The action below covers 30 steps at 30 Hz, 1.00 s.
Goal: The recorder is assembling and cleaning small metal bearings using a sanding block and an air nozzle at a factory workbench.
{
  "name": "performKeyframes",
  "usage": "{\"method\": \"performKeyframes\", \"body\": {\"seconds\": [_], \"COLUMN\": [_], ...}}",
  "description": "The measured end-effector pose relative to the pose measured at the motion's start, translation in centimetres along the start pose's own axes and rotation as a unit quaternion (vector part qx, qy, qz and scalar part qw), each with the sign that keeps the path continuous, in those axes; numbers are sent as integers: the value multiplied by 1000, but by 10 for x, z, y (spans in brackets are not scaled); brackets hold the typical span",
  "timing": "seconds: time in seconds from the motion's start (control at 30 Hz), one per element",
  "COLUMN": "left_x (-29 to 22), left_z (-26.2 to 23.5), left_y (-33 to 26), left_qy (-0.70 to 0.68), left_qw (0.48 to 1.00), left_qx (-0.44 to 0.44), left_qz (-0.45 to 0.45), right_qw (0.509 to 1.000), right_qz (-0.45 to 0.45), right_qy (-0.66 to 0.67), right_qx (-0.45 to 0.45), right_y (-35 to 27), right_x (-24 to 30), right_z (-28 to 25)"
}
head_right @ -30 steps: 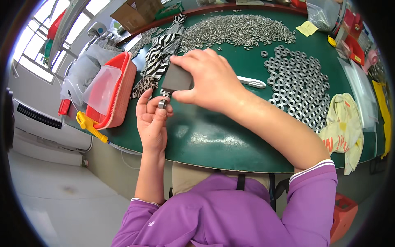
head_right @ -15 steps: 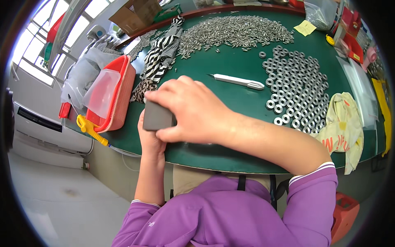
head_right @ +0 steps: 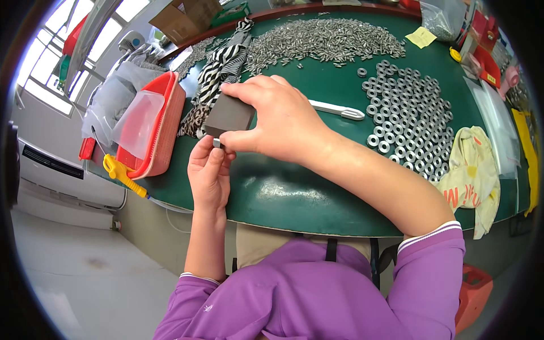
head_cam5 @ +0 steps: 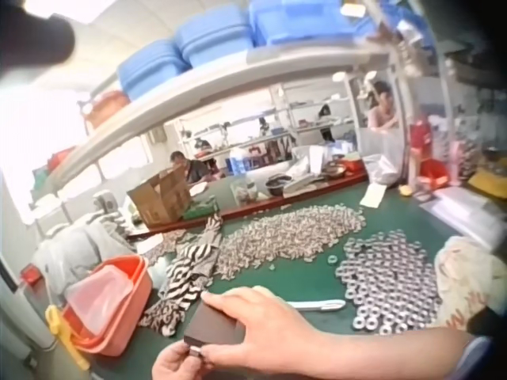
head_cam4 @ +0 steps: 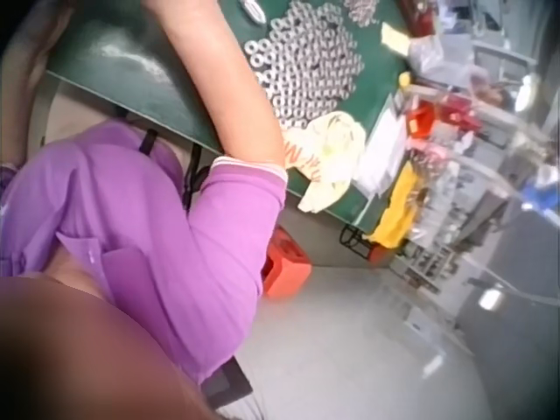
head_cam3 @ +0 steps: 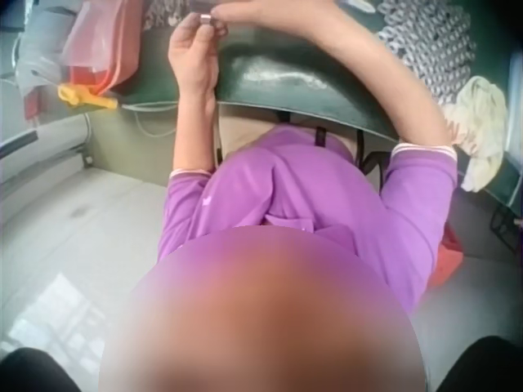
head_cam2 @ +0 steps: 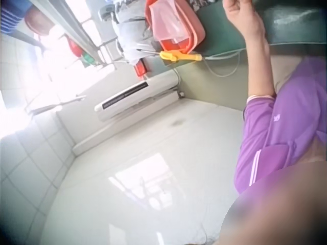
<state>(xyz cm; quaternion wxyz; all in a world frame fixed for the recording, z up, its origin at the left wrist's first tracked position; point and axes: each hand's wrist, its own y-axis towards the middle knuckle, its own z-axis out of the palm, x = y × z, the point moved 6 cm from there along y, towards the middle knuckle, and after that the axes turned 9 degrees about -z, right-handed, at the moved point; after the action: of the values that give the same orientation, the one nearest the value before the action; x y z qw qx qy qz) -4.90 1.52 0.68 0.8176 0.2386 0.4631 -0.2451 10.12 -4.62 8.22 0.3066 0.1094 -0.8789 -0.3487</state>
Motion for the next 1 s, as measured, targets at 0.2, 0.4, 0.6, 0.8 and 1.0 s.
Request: {"method": "performKeyframes", "body": {"seconds": [0.2, 0.4, 0.6, 0.8, 1.0], "left_x": [-2, 3, -5, -2, -4], "left_z": [-4, -6, 0, 0, 5], "left_y": [-4, -2, -3, 1, -1], "left_qy": [0, -13, -28, -17, 1], "left_qw": [997, 999, 999, 1000, 1000], "left_qx": [-68, -34, 14, -21, -11], "left_qz": [-24, 1, -6, 11, 6], "right_qw": [992, 996, 998, 997, 999], "right_qz": [-123, -71, 44, -48, -24], "right_qy": [35, 43, -43, 60, -1], "right_qx": [20, -27, 29, 22, -22], "right_y": [-13, -12, -4, -7, -5], "right_x": [44, 21, -15, 20, 6], "right_z": [15, 11, -1, 7, 5]}}
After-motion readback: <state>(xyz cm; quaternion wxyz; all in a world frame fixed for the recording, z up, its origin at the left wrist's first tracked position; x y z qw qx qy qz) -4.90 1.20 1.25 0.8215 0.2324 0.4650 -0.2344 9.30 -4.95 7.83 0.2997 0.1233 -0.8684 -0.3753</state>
